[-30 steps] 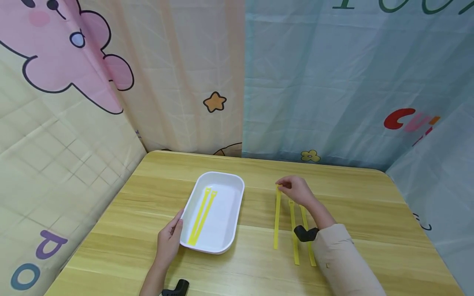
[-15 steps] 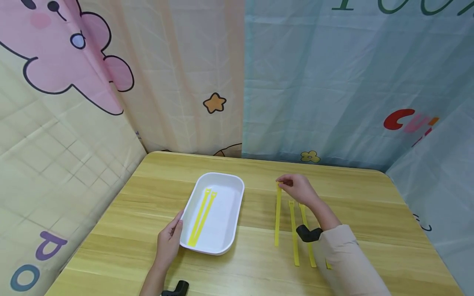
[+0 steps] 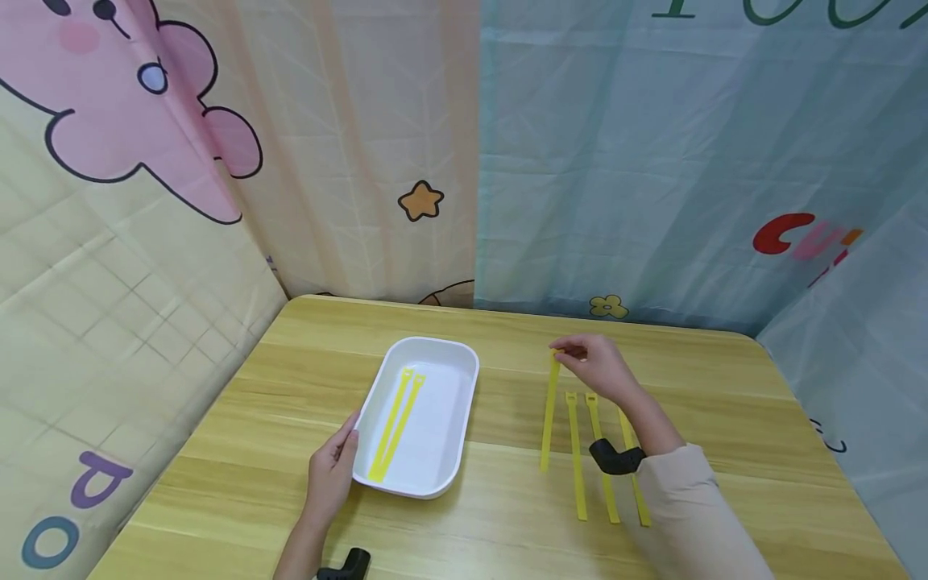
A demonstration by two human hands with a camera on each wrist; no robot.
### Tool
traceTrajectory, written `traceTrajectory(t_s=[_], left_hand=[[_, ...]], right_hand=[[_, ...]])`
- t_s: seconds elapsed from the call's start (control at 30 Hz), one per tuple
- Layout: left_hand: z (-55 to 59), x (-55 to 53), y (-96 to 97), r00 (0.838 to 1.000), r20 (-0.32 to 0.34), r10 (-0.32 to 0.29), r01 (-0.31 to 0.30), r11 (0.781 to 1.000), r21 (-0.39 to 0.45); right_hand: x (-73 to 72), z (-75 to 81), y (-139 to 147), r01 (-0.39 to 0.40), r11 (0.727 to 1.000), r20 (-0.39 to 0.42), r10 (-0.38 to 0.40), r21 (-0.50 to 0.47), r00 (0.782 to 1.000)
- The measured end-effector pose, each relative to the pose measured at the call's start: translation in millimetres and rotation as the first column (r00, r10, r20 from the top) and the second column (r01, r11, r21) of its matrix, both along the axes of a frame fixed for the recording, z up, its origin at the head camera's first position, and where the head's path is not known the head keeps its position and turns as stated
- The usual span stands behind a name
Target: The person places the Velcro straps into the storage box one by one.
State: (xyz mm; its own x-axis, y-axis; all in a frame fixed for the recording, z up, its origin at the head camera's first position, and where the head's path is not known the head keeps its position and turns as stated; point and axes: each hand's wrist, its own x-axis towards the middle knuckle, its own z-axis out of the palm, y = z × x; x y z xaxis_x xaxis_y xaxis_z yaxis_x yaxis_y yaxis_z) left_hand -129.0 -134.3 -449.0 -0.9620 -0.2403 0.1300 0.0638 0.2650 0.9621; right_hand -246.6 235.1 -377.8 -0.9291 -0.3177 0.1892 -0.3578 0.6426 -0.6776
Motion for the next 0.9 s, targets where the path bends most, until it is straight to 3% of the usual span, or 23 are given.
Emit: traceTrajectory(t_s=[0.1, 0.33, 0.4, 0.9], left_hand=[[-2.4, -1.6, -1.2, 1.0, -0.004, -0.001, 0.001, 1.0, -0.003], [-33.5, -12.6, -9.3, 1.0, -0.023, -0.005, 0.005, 0.999, 0.032], [-37.2, -13.3, -10.2, 0.999, -0.032, -0.008, 0.008, 1.0, 0.029], [-38.4, -14.0, -9.7, 0.999, -0.033, -0.012, 0.013, 1.0, 0.028]], right_hand=[[1.7, 3.3, -0.3, 0.003, 1.0, -0.015, -0.003, 0.011, 1.0], [4.9, 6.4, 0.7, 0.0, 1.0, -0.042, 0.001, 0.02, 0.999], [6.7, 8.2, 0.7, 0.004, 1.0, -0.041, -0.004, 0.014, 0.999], [17.2, 16.7, 1.6, 0.002, 1.0, -0.077, -0.002, -0.012, 0.997]])
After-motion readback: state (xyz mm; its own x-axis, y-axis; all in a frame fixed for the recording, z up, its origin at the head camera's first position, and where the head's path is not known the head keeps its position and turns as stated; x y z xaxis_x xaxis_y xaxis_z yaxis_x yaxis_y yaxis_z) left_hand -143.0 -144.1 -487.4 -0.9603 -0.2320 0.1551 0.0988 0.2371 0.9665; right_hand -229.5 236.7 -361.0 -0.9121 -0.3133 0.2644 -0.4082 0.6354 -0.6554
